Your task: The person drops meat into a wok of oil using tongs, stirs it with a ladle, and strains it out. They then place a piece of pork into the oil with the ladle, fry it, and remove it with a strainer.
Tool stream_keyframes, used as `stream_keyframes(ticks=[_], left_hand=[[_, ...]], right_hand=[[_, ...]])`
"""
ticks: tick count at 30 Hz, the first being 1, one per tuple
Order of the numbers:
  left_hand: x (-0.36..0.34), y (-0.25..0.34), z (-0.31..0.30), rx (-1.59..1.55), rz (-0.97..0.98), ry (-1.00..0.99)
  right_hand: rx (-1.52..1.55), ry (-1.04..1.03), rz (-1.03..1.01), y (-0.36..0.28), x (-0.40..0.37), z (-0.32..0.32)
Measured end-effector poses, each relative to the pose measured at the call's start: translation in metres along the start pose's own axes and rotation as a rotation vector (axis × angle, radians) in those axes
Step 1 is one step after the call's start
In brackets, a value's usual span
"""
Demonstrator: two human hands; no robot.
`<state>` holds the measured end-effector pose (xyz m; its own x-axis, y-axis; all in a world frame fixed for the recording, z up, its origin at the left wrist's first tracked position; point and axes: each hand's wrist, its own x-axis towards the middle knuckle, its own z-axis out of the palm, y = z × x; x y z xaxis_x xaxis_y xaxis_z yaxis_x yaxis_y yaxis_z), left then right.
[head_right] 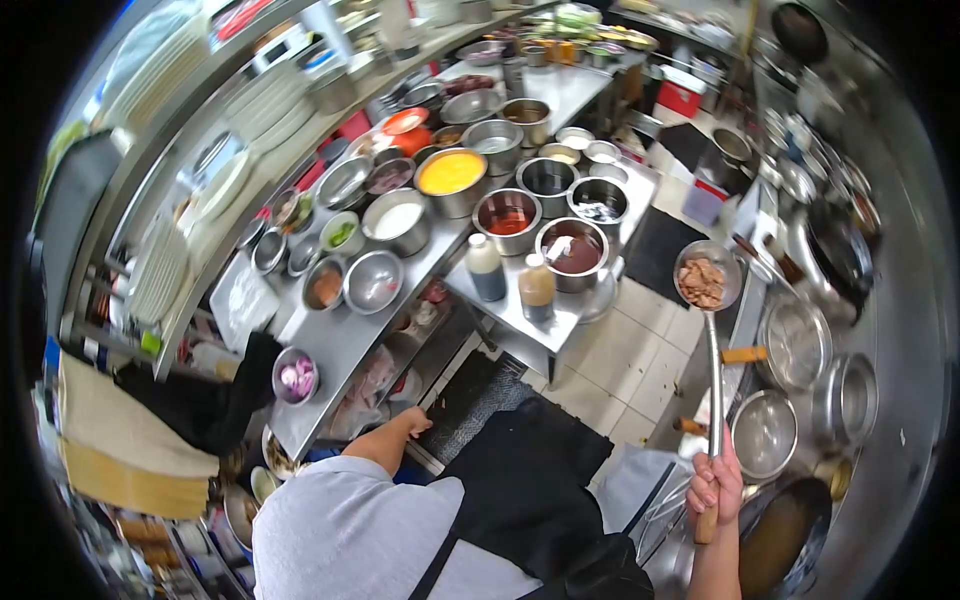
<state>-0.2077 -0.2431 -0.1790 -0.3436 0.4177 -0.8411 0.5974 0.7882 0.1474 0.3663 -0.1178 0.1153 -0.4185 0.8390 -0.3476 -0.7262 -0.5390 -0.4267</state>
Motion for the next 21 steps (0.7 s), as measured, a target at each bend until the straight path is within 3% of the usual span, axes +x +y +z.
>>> stream_keyframes(ticks=[4,7,8,9,11,13,16,21], left_hand=[[0.049,-0.073,0.006,-0.126,-0.009,0.043],[0.022,-0.063,-0.006,-0.427,0.069,0.086],[0.017,-0.056,-0.02,-0.397,0.089,0.031],[0.052,-0.07,-0.009,-0.446,0.33,0.113],[0.035,-0.06,-0.05,-0.545,0.509,0.06],[0.02,-0.064,-0.097,-0.705,0.566,-0.03],[0.011,-0.079,-0.168,-0.972,0.566,-0.053],[0.011,-0.099,-0.234,-1.178,0.513,0.132]], right_hand=[[-0.091,-0.159,0.231,0.035,0.06,0.056],[-0.17,-0.251,0.356,0.07,0.102,0.103],[-0.202,-0.296,0.4,0.085,0.119,0.12],[-0.239,-0.299,0.44,0.1,0.134,0.139],[-0.287,-0.339,0.509,0.134,0.174,0.171],[-0.329,-0.336,0.591,0.169,0.198,0.208],[-0.389,-0.364,0.713,0.214,0.241,0.248],[-0.453,-0.357,0.85,0.264,0.279,0.292]])
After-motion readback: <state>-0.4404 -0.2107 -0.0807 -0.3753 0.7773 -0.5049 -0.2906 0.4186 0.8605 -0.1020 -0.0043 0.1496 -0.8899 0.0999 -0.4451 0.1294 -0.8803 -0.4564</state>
